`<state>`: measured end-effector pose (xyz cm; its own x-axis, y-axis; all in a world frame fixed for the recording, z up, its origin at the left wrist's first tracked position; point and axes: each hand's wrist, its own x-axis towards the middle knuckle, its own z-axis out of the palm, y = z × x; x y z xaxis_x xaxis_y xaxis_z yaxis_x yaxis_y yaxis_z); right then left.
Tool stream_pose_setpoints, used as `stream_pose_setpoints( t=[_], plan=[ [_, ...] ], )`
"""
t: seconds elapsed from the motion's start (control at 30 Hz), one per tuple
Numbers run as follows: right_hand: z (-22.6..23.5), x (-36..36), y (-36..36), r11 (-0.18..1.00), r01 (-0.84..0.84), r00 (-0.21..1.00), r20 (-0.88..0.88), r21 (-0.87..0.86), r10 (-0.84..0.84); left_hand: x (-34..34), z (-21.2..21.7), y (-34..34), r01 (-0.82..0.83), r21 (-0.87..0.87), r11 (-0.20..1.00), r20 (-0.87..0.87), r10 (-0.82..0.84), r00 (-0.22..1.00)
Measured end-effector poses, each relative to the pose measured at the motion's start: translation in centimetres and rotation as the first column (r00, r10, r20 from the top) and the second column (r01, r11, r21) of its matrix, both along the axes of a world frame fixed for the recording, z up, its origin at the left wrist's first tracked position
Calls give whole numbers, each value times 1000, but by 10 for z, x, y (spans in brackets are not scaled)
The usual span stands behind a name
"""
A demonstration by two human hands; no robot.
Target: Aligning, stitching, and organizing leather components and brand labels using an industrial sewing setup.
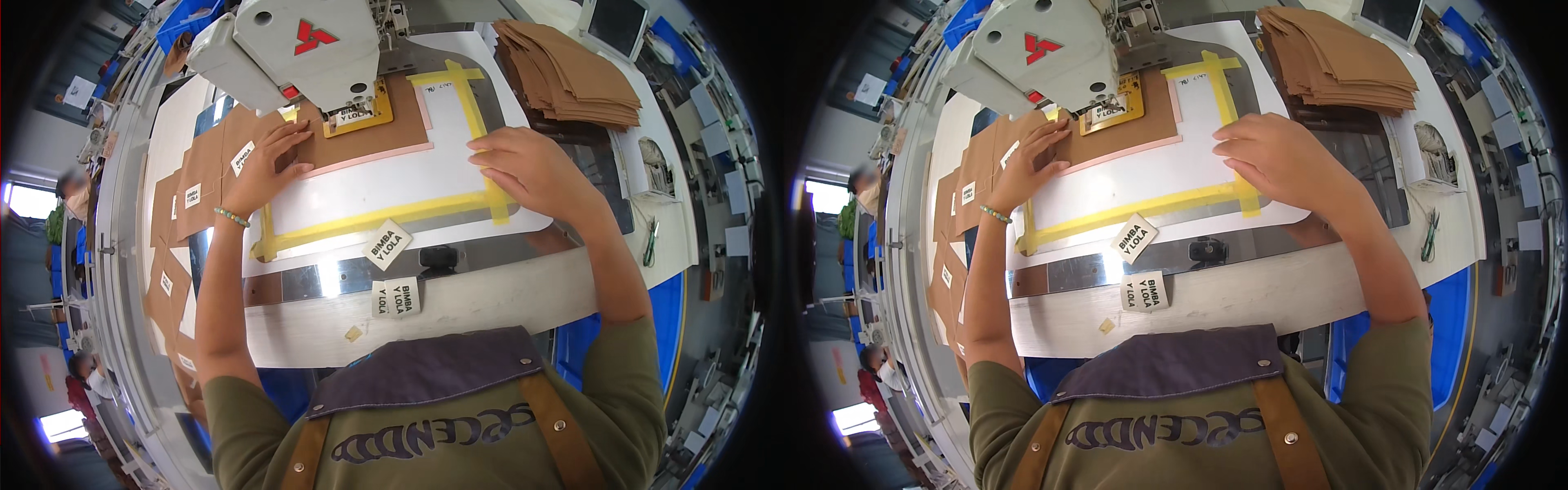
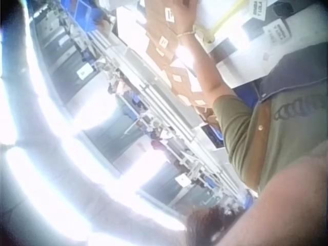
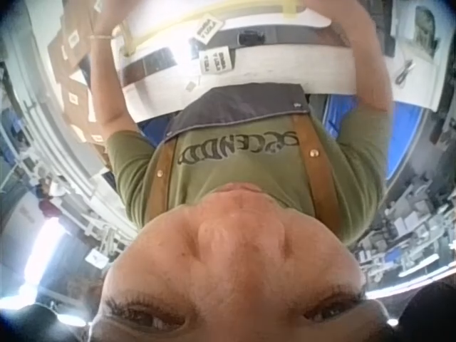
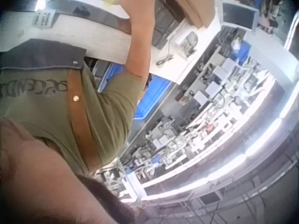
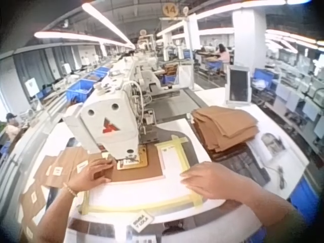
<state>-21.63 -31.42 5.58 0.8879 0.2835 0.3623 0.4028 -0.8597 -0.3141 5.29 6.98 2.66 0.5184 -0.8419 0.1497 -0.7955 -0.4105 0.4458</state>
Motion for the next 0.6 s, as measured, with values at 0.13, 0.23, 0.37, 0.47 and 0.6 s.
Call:
stream_pose_setpoints(
  t=[0.13,0.23,0.37,0.47,0.6],
  plan=[
    [8,28,15,988,-42,998,48,-149,50,3,-7,1,-5,-71,997,-18,4,1000],
    [-5,47,32,973,-49,994,88,-224,71,-6,-9,-2,-68,-48,997,-49,65,997],
    [-12,52,49,970,-19,992,115,-242,48,-26,-13,-18,-29,-87,996,67,35,997],
    [-10,49,50,956,32,999,46,-290,-19,-41,-16,-36,41,-138,990,228,-8,974],
    [-13,44,46,956,67,997,57,-286,-52,-43,-19,-45,90,-214,973,276,-28,961]
  ],
)
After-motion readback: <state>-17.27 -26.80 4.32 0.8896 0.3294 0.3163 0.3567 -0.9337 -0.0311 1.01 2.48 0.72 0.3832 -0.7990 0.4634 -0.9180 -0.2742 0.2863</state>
